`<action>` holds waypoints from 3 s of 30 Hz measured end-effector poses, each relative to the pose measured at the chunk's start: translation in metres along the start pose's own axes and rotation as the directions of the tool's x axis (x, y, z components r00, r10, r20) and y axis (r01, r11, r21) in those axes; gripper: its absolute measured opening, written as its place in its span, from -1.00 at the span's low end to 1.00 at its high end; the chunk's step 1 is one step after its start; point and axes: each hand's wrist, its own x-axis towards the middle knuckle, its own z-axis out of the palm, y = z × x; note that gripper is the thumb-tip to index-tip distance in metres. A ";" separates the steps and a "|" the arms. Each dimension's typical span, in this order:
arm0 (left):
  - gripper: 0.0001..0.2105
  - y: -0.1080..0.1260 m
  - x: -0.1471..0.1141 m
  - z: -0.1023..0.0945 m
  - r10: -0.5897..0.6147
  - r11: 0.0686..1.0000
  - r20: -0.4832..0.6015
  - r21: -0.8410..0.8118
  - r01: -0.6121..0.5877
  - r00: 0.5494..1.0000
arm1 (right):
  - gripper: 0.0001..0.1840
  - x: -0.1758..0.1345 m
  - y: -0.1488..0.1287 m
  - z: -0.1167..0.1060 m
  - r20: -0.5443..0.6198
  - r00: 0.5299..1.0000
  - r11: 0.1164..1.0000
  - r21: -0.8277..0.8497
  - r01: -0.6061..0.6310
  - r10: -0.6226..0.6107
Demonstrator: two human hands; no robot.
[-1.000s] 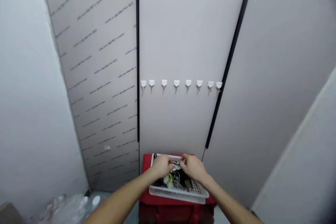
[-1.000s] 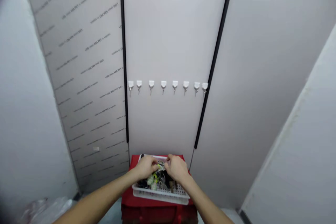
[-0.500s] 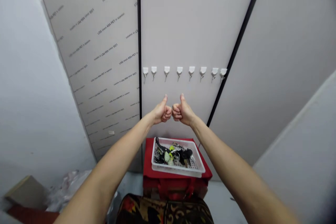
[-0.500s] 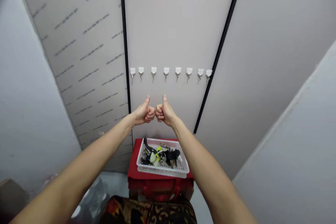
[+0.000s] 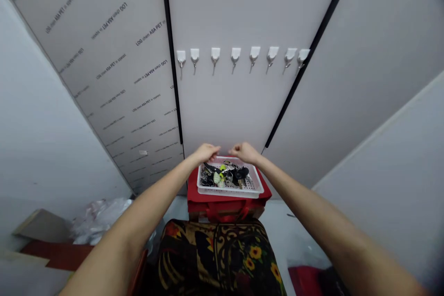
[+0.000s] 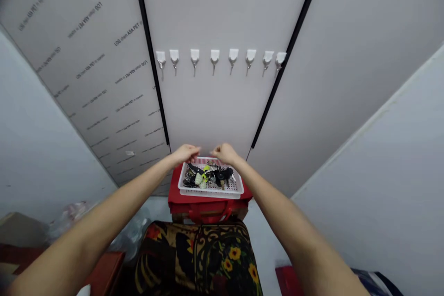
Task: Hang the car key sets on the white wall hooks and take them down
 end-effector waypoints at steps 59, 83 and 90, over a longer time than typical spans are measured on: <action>-0.83 0.010 0.026 -0.105 -0.072 0.877 -0.581 -0.424 -0.226 0.811 | -0.84 0.024 -0.029 0.009 0.090 0.987 0.950 -0.272 0.150 -0.130; -0.81 -0.064 0.015 0.031 0.123 0.966 -0.120 0.242 -0.091 0.985 | -0.76 -0.002 0.031 0.044 0.091 0.981 0.867 -0.459 0.194 -0.171; -0.77 -0.063 0.012 0.031 0.104 0.944 -0.122 0.326 -0.060 0.987 | -0.82 0.002 0.023 0.044 0.123 0.958 0.817 -0.501 0.286 -0.259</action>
